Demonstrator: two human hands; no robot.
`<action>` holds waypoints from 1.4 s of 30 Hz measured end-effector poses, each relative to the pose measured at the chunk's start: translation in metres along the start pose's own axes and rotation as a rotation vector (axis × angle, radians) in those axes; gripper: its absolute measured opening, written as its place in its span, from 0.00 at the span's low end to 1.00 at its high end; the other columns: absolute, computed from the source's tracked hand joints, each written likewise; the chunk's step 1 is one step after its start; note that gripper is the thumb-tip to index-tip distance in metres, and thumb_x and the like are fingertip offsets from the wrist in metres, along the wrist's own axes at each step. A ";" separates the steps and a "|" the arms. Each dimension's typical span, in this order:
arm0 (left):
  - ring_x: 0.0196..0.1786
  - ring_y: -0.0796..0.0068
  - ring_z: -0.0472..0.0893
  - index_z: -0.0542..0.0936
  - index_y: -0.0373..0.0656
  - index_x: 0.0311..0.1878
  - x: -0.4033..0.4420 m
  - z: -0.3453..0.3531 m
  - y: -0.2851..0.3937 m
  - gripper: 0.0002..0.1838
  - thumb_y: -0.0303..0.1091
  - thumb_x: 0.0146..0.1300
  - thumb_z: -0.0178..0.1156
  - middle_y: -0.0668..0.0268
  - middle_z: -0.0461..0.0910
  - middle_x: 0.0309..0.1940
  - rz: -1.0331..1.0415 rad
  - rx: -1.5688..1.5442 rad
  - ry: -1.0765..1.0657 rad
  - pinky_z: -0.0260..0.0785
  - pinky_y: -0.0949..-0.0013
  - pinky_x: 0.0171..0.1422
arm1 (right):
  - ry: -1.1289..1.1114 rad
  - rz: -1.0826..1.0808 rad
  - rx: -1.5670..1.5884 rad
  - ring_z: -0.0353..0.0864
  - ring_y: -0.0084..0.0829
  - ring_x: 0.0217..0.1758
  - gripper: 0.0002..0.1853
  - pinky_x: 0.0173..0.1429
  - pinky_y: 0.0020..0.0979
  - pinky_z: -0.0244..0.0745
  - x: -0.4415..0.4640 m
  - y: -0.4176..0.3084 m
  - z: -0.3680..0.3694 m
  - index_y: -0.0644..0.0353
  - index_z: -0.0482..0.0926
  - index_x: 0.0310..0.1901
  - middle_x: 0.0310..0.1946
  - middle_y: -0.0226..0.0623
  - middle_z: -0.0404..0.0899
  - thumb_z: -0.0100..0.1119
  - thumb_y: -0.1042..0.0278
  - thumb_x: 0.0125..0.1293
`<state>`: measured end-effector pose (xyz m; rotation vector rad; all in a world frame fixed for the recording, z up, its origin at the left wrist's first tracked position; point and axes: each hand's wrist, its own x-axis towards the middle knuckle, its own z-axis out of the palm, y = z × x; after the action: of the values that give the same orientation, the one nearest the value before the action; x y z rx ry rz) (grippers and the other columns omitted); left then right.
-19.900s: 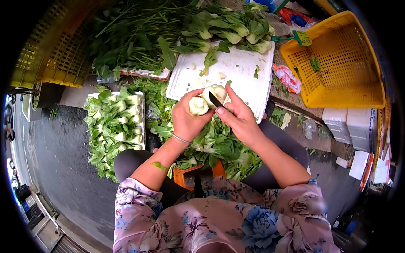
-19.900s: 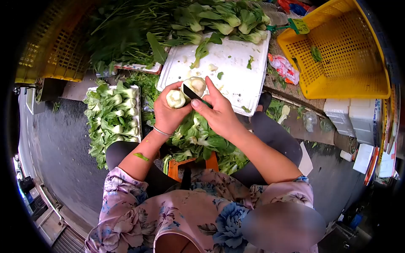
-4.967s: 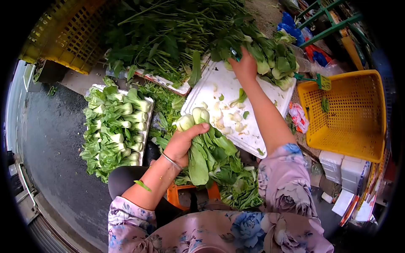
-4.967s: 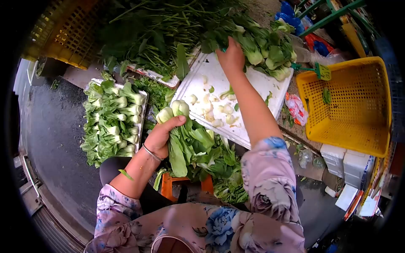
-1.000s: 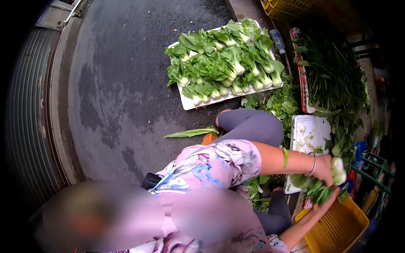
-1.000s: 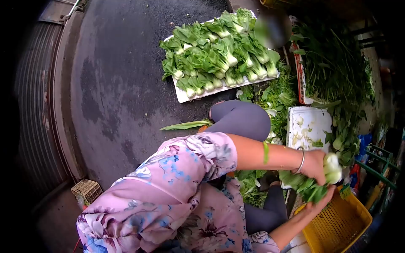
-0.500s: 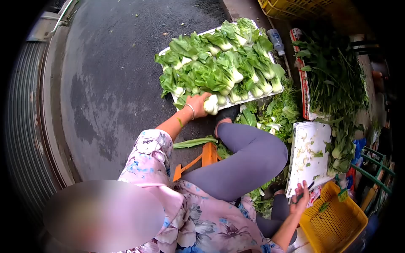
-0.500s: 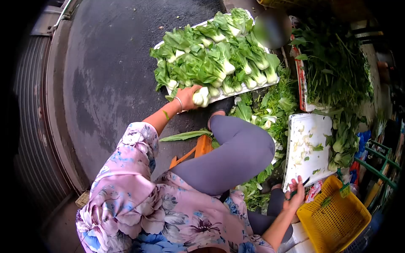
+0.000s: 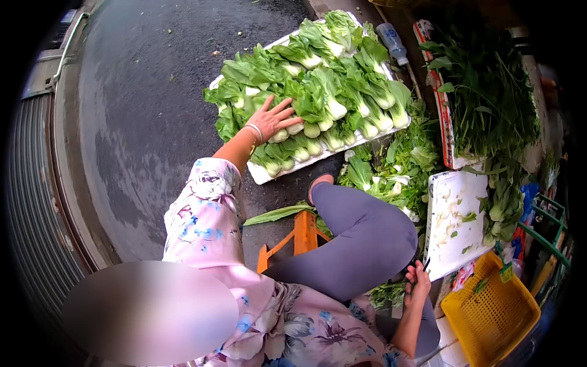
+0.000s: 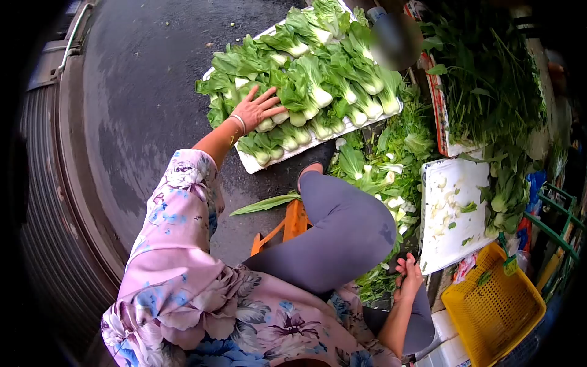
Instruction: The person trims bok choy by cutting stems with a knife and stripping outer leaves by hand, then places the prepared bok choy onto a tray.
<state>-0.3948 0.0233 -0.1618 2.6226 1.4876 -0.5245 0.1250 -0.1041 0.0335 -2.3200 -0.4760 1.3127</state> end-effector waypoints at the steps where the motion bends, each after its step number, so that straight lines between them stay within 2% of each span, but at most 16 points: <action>1: 0.71 0.68 0.47 0.47 0.69 0.67 -0.005 0.007 0.009 0.36 0.33 0.58 0.50 0.69 0.55 0.66 -0.046 -0.050 -0.060 0.36 0.49 0.71 | -0.008 -0.005 0.009 0.73 0.13 0.23 0.18 0.15 0.14 0.54 0.001 -0.001 0.000 0.61 0.71 0.50 0.29 0.30 0.78 0.53 0.59 0.63; 3: 0.73 0.65 0.40 0.37 0.73 0.69 -0.010 0.019 0.024 0.42 0.35 0.58 0.50 0.67 0.44 0.70 -0.089 -0.186 -0.239 0.31 0.49 0.72 | -0.012 -0.006 0.010 0.73 0.13 0.23 0.18 0.15 0.13 0.54 0.001 -0.005 0.002 0.61 0.71 0.50 0.29 0.30 0.78 0.54 0.59 0.63; 4: 0.72 0.61 0.45 0.46 0.70 0.68 -0.013 0.028 0.030 0.39 0.34 0.56 0.51 0.64 0.50 0.68 -0.064 -0.194 -0.184 0.32 0.49 0.72 | -0.010 -0.005 0.011 0.73 0.13 0.23 0.18 0.15 0.13 0.54 0.002 -0.007 0.003 0.61 0.71 0.50 0.29 0.30 0.78 0.54 0.59 0.63; 10: 0.72 0.62 0.43 0.43 0.71 0.69 -0.021 0.005 0.026 0.47 0.34 0.48 0.57 0.64 0.46 0.69 -0.049 -0.206 -0.249 0.32 0.46 0.72 | -0.021 -0.036 0.031 0.74 0.13 0.24 0.16 0.15 0.13 0.54 0.003 -0.004 -0.002 0.59 0.73 0.50 0.30 0.30 0.79 0.54 0.62 0.62; 12: 0.72 0.61 0.45 0.46 0.69 0.68 -0.039 0.006 0.027 0.47 0.35 0.45 0.59 0.63 0.49 0.68 -0.025 -0.176 -0.099 0.33 0.46 0.72 | 0.024 -0.022 0.060 0.72 0.12 0.22 0.15 0.15 0.13 0.53 0.002 -0.004 0.000 0.59 0.73 0.50 0.30 0.31 0.80 0.54 0.63 0.62; 15: 0.72 0.61 0.46 0.62 0.63 0.63 -0.058 -0.011 0.033 0.38 0.32 0.44 0.58 0.61 0.53 0.67 -0.124 -0.245 -0.046 0.33 0.44 0.71 | -0.093 -0.040 0.069 0.62 0.11 0.15 0.17 0.14 0.14 0.50 0.002 0.007 -0.006 0.60 0.73 0.51 0.22 0.24 0.74 0.55 0.65 0.62; 17: 0.71 0.59 0.49 0.80 0.49 0.39 -0.062 0.006 0.038 0.15 0.30 0.42 0.59 0.59 0.57 0.65 -0.156 -0.326 0.212 0.35 0.43 0.70 | -0.135 -0.053 0.082 0.55 0.10 0.12 0.16 0.14 0.15 0.47 0.000 0.010 -0.009 0.60 0.73 0.51 0.16 0.18 0.64 0.55 0.65 0.62; 18: 0.70 0.57 0.52 0.80 0.46 0.32 -0.054 -0.024 0.043 0.09 0.30 0.43 0.60 0.57 0.60 0.63 -0.200 -0.365 0.247 0.38 0.44 0.69 | -0.136 -0.068 0.103 0.52 0.10 0.12 0.16 0.14 0.16 0.46 0.002 0.012 -0.011 0.60 0.74 0.50 0.14 0.15 0.59 0.55 0.64 0.62; 20: 0.67 0.54 0.57 0.80 0.48 0.37 -0.032 -0.077 0.064 0.13 0.28 0.44 0.63 0.58 0.63 0.61 -0.330 -0.451 0.480 0.44 0.47 0.67 | -0.102 -0.138 0.168 0.49 0.10 0.10 0.14 0.14 0.17 0.41 0.015 0.021 -0.017 0.60 0.75 0.48 0.12 0.14 0.57 0.52 0.63 0.64; 22: 0.63 0.56 0.64 0.79 0.48 0.41 -0.002 -0.161 0.086 0.15 0.27 0.47 0.63 0.60 0.69 0.55 -0.285 -0.516 0.644 0.50 0.48 0.64 | -0.059 -0.135 0.152 0.54 0.15 0.12 0.15 0.16 0.21 0.48 0.014 -0.005 -0.024 0.60 0.76 0.48 0.12 0.20 0.59 0.45 0.61 0.68; 24: 0.53 0.60 0.73 0.77 0.45 0.42 0.017 -0.257 0.119 0.16 0.23 0.48 0.62 0.61 0.75 0.48 -0.072 -0.784 0.850 0.61 0.61 0.58 | -0.020 -0.230 0.169 0.58 0.18 0.14 0.17 0.17 0.22 0.55 0.031 -0.019 -0.035 0.61 0.75 0.49 0.16 0.25 0.66 0.44 0.60 0.69; 26: 0.49 0.63 0.76 0.77 0.41 0.42 0.021 -0.344 0.163 0.17 0.20 0.46 0.62 0.58 0.77 0.44 0.142 -0.978 0.932 0.67 0.64 0.54 | 0.053 -0.312 0.249 0.59 0.16 0.14 0.16 0.17 0.20 0.55 0.052 -0.031 -0.048 0.59 0.76 0.49 0.17 0.25 0.67 0.44 0.60 0.68; 29: 0.49 0.64 0.76 0.79 0.43 0.41 0.033 -0.409 0.231 0.15 0.25 0.47 0.63 0.61 0.78 0.43 0.450 -1.271 0.878 0.64 0.64 0.57 | 0.189 -0.310 0.252 0.58 0.14 0.17 0.13 0.21 0.18 0.55 0.101 -0.055 -0.078 0.59 0.78 0.43 0.21 0.27 0.73 0.54 0.60 0.62; 31: 0.46 0.65 0.76 0.78 0.45 0.41 0.056 -0.412 0.269 0.14 0.29 0.47 0.63 0.63 0.78 0.40 0.538 -1.154 0.791 0.59 0.59 0.58 | 0.250 -0.428 0.329 0.70 0.18 0.21 0.16 0.20 0.20 0.57 0.152 -0.067 -0.094 0.61 0.76 0.45 0.25 0.33 0.77 0.58 0.61 0.58; 36: 0.40 0.63 0.77 0.80 0.46 0.35 0.111 -0.327 0.306 0.09 0.30 0.48 0.62 0.63 0.79 0.34 0.387 -0.818 0.359 0.63 0.59 0.51 | 0.252 -0.378 0.488 0.79 0.26 0.25 0.29 0.16 0.23 0.56 0.258 -0.123 -0.123 0.62 0.62 0.58 0.26 0.37 0.77 0.60 0.62 0.57; 42: 0.37 0.57 0.78 0.79 0.42 0.38 0.158 -0.338 0.325 0.12 0.31 0.48 0.62 0.58 0.79 0.33 0.446 -0.939 0.321 0.69 0.61 0.43 | 0.212 -0.288 1.024 0.75 0.32 0.20 0.28 0.15 0.28 0.57 0.337 -0.154 -0.124 0.61 0.60 0.56 0.13 0.34 0.66 0.59 0.60 0.59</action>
<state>0.0401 0.0618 0.0716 2.1547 0.8092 0.5359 0.3862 0.1681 -0.0711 -1.4316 -0.0206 0.8442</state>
